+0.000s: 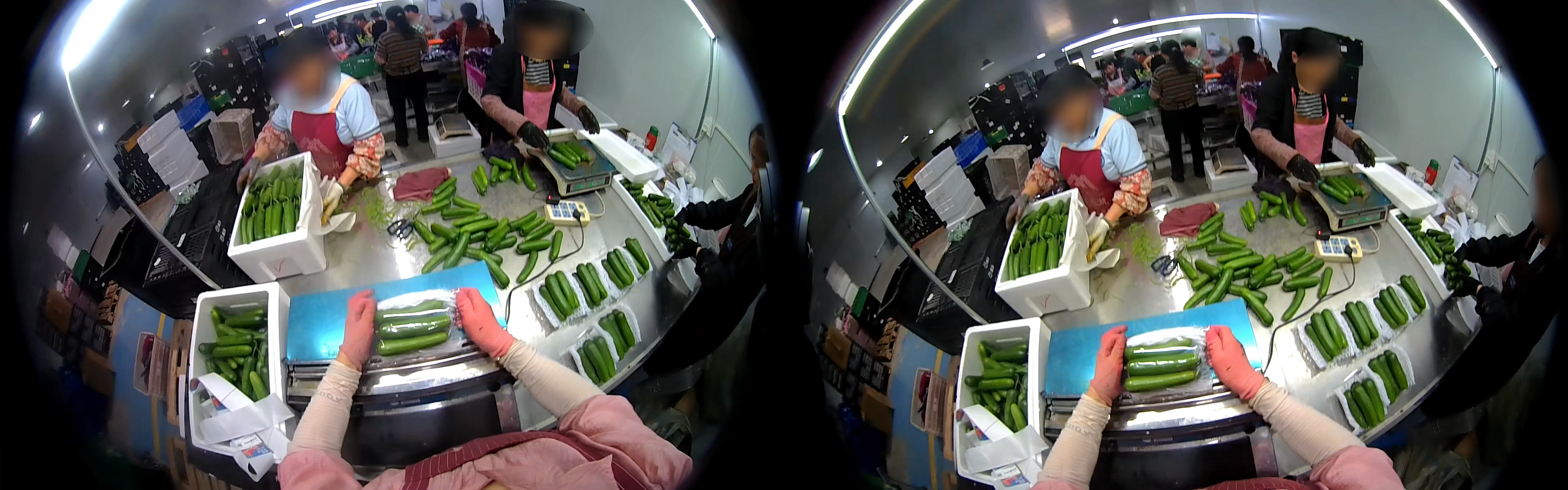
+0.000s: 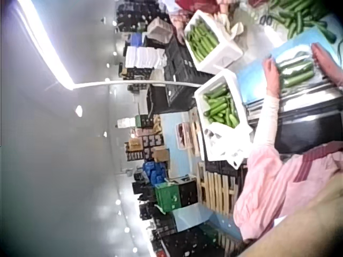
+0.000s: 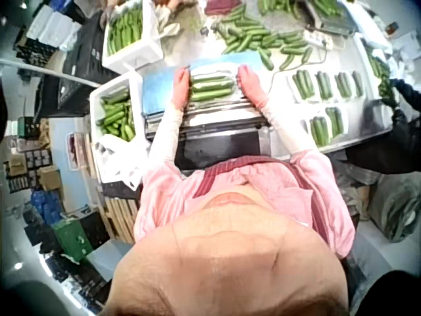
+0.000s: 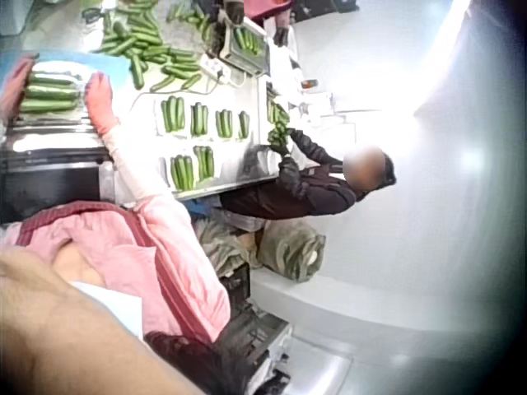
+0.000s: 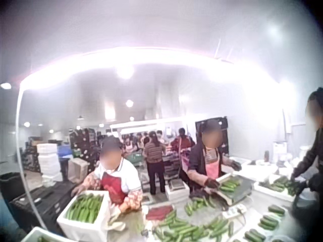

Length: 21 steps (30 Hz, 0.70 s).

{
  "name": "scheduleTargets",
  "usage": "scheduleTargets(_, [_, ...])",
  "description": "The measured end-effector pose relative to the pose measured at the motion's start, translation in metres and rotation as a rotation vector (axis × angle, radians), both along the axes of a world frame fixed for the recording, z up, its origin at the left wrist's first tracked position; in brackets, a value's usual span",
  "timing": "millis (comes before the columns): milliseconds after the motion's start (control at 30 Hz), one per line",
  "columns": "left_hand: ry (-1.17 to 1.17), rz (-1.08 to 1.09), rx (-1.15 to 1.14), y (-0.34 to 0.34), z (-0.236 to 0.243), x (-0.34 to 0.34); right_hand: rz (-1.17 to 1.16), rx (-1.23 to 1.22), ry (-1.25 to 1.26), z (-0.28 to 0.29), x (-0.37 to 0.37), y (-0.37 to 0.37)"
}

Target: The person places cucumbers into plastic bags on a conveyor belt, seals them using a vacuum sealer, and stacks the packaged units in a crate. The person also applies labels to the sealed packages.

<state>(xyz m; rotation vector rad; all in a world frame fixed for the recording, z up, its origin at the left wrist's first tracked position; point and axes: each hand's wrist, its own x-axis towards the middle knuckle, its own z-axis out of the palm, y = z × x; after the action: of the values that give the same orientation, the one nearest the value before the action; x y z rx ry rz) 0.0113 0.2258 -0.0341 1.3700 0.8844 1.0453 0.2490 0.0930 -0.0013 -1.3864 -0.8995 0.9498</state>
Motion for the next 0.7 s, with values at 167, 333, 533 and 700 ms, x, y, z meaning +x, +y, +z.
scheduleTargets(167, [-0.217,-0.024,-0.184,-0.017,0.035,0.039,-0.217,-0.042,-0.119,-0.002,0.007,-0.006])
scheduleTargets(333, [-0.096,0.003,-0.061,-0.079,0.077,0.052,-0.3,-0.177,0.115,0.046,-0.002,-0.083])
scheduleTargets(533, [-0.002,0.067,-0.036,-0.165,0.104,0.061,-0.258,-0.109,-0.014,0.045,-0.005,-0.173])
scheduleTargets(700, [0.15,0.233,-0.037,-0.213,0.1,0.042,-0.146,-0.291,0.51,0.032,-0.028,-0.2])
